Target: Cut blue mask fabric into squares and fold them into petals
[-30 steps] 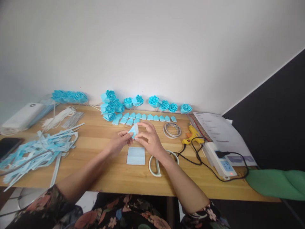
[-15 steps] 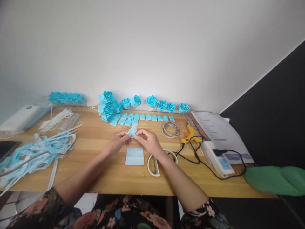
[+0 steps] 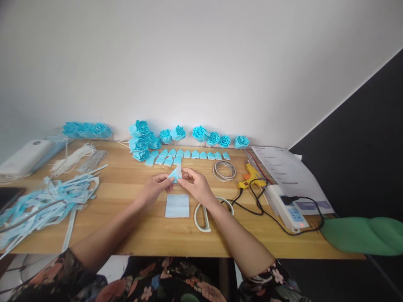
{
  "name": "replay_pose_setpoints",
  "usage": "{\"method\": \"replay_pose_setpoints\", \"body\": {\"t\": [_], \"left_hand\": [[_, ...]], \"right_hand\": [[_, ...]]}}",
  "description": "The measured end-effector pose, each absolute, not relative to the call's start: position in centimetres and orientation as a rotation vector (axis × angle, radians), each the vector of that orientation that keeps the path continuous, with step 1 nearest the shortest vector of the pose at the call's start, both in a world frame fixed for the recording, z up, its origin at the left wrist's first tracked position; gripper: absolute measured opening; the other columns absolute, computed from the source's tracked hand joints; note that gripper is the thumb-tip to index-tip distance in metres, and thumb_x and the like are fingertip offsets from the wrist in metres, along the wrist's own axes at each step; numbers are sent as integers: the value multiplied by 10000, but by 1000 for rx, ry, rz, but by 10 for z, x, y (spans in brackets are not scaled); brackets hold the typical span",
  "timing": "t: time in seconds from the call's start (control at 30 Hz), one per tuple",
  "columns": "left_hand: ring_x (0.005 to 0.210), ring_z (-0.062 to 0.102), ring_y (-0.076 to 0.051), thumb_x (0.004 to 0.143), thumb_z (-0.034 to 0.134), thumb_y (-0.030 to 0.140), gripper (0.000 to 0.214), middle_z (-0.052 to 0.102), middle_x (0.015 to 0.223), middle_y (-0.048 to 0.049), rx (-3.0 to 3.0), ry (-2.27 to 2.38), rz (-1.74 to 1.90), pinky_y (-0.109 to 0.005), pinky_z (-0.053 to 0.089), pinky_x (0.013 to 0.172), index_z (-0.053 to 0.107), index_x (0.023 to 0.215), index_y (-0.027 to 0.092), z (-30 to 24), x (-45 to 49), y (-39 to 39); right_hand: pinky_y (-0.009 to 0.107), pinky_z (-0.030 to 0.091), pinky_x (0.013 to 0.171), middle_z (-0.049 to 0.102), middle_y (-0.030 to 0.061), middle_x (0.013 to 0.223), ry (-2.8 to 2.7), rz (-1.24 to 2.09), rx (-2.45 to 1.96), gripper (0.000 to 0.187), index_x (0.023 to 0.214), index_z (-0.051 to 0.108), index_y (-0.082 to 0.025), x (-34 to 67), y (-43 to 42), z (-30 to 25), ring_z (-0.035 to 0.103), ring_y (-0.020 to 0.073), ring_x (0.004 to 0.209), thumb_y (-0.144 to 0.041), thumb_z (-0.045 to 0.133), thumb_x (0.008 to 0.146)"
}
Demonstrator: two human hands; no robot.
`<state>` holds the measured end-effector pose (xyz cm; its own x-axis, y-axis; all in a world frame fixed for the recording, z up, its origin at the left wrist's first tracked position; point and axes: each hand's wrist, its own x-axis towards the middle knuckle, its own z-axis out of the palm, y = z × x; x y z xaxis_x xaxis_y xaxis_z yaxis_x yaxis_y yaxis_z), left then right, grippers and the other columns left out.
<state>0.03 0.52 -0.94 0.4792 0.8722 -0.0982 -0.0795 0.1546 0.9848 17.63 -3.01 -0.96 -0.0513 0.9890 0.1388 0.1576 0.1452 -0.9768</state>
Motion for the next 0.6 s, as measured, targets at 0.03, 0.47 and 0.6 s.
{"method": "replay_pose_setpoints", "body": {"t": [0.03,0.47,0.6], "left_hand": [[537,485,-91,708,706,493,363,572,570,12,1243,832,812,-222,396,557,648,672,137,-9,0,5],[522,465,-91,661,701,469,342,531,556,29,1291,878,782,-227,383,548,587,647,147,-9,1,7],[516,458,-89,663,681,464,332,518,549,34,1351,880,724,-225,374,539,565,647,152,-9,1,6]], "right_hand": [[300,483,813,688,24,881,-1432,1057,-1189,349,1136,626,-203,177,-30,-10,640,177,837,-347,651,820],[267,474,736,675,8,824,-1514,1054,-1175,207,986,659,-194,174,-34,-2,620,155,766,-325,646,825],[272,480,727,667,10,808,-1494,1039,-1172,188,897,662,-186,175,-34,-3,615,159,759,-358,660,821]]}}
